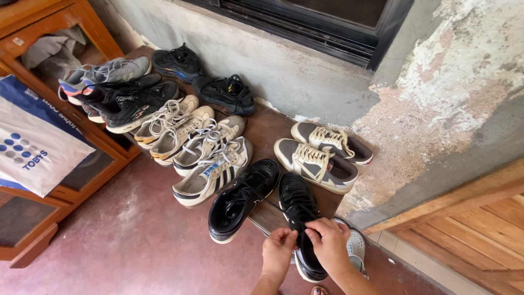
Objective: The person unlaces a black sneaker by pulling the laces out of the eyelets, then re-laces the same shoe by threading the laces back through the eyelets and tying them. The task is performed on a single shoe placed on a wooden bench among other shoes.
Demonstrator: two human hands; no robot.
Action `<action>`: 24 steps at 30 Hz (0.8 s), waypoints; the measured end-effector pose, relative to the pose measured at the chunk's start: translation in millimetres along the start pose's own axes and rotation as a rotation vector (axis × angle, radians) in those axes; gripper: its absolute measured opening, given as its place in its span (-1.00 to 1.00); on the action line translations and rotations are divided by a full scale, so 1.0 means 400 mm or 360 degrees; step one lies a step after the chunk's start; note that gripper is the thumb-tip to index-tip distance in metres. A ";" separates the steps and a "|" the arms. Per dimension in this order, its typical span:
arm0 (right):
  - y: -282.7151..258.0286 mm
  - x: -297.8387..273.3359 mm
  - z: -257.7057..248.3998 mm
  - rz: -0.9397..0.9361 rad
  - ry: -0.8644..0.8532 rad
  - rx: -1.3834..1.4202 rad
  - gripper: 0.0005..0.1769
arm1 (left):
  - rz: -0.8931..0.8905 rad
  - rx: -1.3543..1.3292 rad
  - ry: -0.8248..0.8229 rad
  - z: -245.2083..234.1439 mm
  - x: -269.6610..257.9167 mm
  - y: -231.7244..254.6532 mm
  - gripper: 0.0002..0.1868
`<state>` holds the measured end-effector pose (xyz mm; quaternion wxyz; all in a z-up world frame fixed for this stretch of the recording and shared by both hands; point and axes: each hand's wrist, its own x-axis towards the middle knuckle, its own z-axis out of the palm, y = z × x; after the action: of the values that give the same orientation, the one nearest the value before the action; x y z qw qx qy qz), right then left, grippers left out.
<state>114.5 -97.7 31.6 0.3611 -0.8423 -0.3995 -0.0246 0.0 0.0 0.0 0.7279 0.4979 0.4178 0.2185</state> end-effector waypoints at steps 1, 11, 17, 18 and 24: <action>-0.002 -0.005 0.000 0.0023 -0.0049 -0.0114 -0.87 | 0.0010 0.0012 -0.0008 0.010 -0.006 0.006 -0.87; 0.015 0.025 -0.025 0.0466 -0.0728 -0.0066 -0.82 | -0.0012 0.0020 0.0013 0.006 -0.027 0.009 -0.87; 0.016 0.024 -0.027 0.0484 -0.0730 -0.0169 -0.89 | -0.0005 -0.0168 0.0041 0.014 -0.019 -0.012 -0.86; 0.021 0.022 -0.027 0.0487 -0.0758 -0.0177 -0.89 | -0.0001 -0.0184 0.0048 0.015 -0.021 -0.013 -0.85; 0.038 0.012 -0.019 0.0351 -0.0602 -0.0150 -0.87 | 0.0047 0.0195 0.0123 0.029 -0.039 0.020 -0.84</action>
<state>130.1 -105.8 29.6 0.2405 -0.8864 -0.3640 0.1547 1.6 -14.5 15.0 0.6760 0.5389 0.4507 0.2224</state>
